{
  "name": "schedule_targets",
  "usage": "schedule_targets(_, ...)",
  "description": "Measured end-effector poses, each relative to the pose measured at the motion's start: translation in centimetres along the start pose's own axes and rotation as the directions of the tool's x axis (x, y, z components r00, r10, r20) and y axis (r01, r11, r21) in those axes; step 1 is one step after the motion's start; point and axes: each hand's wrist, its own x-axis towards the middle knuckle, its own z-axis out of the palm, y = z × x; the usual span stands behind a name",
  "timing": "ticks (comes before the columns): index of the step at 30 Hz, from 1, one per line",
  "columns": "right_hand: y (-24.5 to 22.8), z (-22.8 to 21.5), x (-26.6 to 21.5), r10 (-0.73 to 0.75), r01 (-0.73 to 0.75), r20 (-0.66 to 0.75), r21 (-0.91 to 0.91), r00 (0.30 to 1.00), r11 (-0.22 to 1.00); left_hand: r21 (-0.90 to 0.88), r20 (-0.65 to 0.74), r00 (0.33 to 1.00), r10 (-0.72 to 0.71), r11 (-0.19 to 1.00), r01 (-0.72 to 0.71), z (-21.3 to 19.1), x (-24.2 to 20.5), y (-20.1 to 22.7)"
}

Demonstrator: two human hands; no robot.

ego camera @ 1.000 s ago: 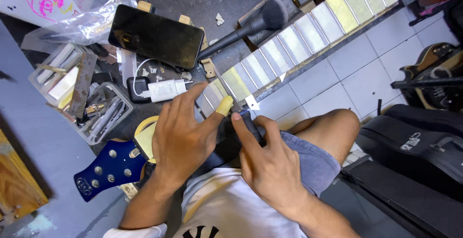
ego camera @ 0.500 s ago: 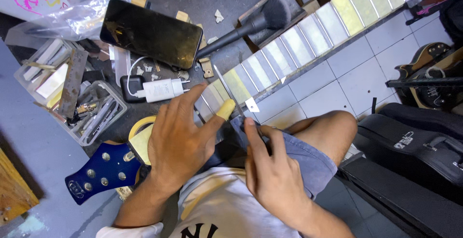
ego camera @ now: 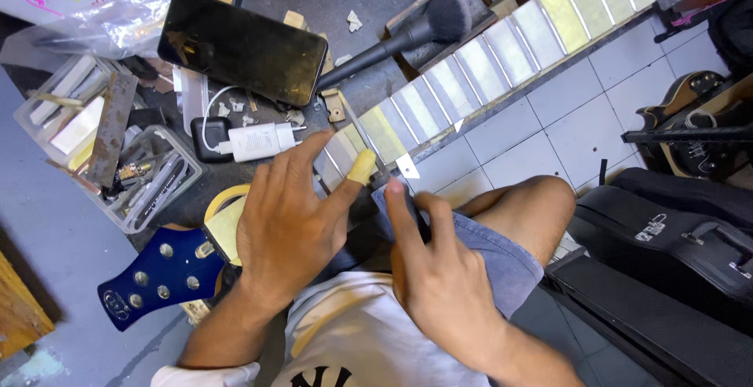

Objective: The person uses a small flathead screwdriver to scrape and clean the fretboard of a guitar neck. They hold the neck with their left hand and work along the frets with the tool in their right hand.

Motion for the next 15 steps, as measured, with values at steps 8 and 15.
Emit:
schedule_targets(8, 2.3, 2.3, -4.5, -0.046, 0.038, -0.104, -0.074, 0.993, 0.997, -0.002, 0.086, 0.996, 0.013, 1.0, -0.013, 0.3, -0.3, -0.4)
schedule_targets(15, 0.7, 0.0, -0.6, -0.056, 0.055, -0.035, -0.009, 0.998, 0.998, 0.022, -0.047, 0.999, 0.009, 1.0, -0.008, -0.2, 0.2, 0.1)
